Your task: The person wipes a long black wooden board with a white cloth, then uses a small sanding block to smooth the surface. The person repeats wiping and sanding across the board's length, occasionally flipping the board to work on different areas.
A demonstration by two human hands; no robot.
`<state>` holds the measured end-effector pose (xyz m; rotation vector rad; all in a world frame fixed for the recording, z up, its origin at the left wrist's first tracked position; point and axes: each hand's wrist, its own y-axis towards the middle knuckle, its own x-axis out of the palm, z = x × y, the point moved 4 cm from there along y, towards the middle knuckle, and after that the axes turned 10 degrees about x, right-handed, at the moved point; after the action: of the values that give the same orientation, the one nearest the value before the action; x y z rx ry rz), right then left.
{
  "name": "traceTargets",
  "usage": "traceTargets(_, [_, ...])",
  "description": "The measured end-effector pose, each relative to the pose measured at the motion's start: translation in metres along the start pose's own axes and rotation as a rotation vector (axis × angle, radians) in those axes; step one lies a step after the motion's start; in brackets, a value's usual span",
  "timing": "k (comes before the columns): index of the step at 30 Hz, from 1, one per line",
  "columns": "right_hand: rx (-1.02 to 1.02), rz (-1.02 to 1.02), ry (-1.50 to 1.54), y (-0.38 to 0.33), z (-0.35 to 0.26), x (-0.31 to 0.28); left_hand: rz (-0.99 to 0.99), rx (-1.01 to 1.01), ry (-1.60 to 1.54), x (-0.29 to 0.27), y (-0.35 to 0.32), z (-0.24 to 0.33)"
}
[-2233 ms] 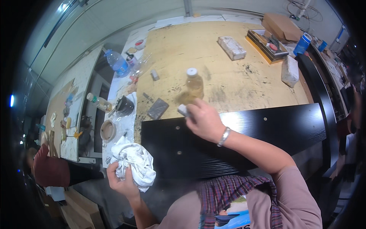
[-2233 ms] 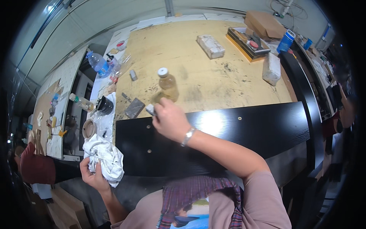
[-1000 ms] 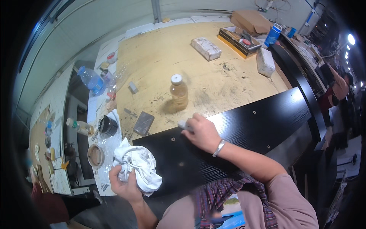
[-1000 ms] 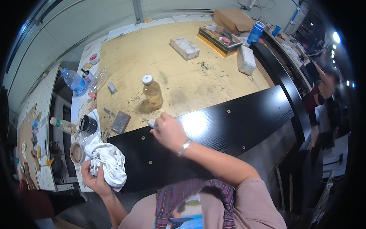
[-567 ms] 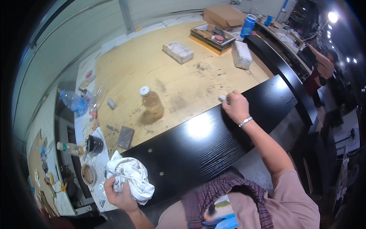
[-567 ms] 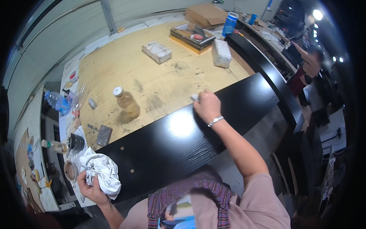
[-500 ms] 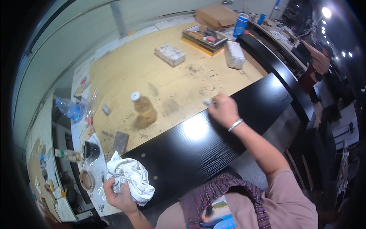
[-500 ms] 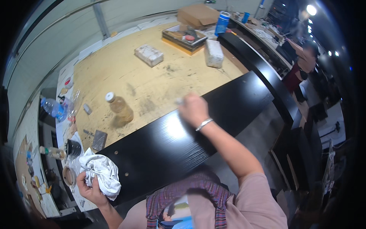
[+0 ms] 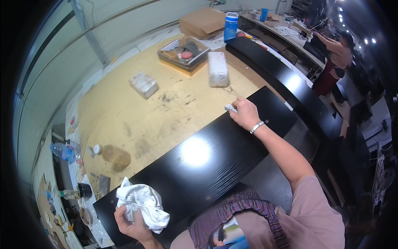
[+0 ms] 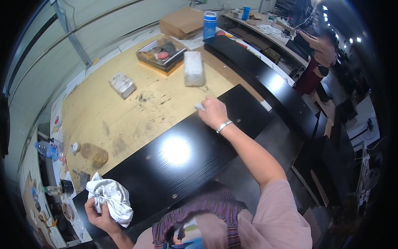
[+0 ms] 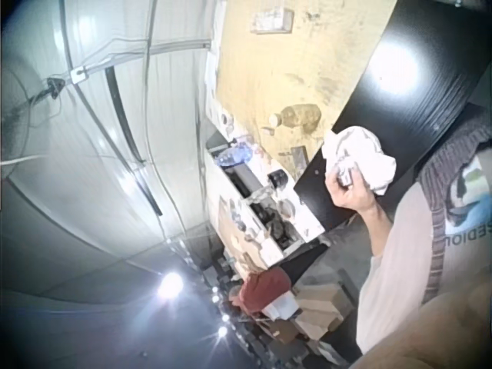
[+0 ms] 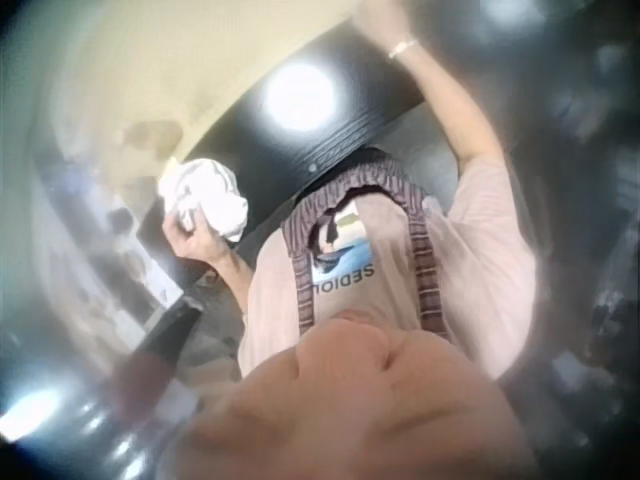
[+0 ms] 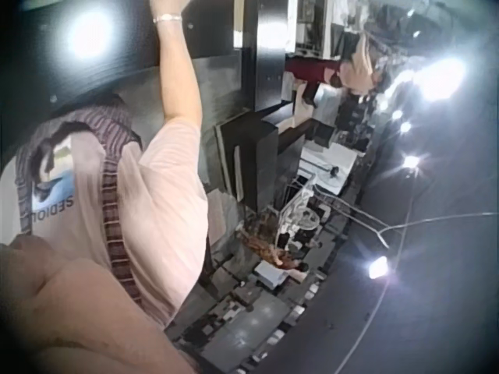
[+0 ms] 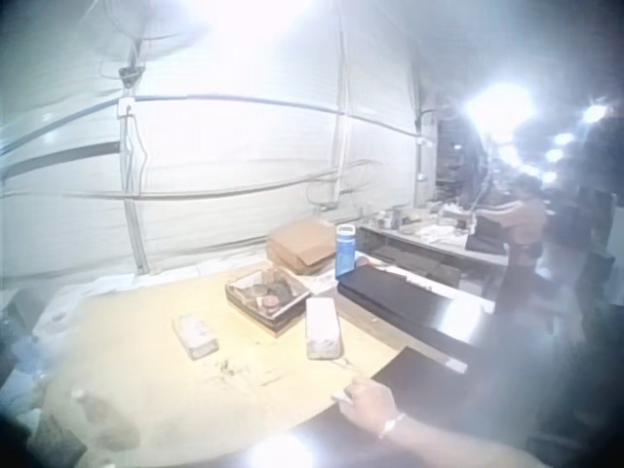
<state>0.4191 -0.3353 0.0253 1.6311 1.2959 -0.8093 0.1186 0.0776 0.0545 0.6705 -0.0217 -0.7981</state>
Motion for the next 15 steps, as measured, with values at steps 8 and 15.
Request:
traceTargets(8, [0.093,0.082,-0.078,0.091,0.156,-0.045,-0.054,-0.002,0.013,0.132,-0.025,0.061])
traceTargets(15, [0.534,0.258,0.311,0.107,0.237,-0.060,-0.400,0.063,0.122,0.212,0.001,0.092])
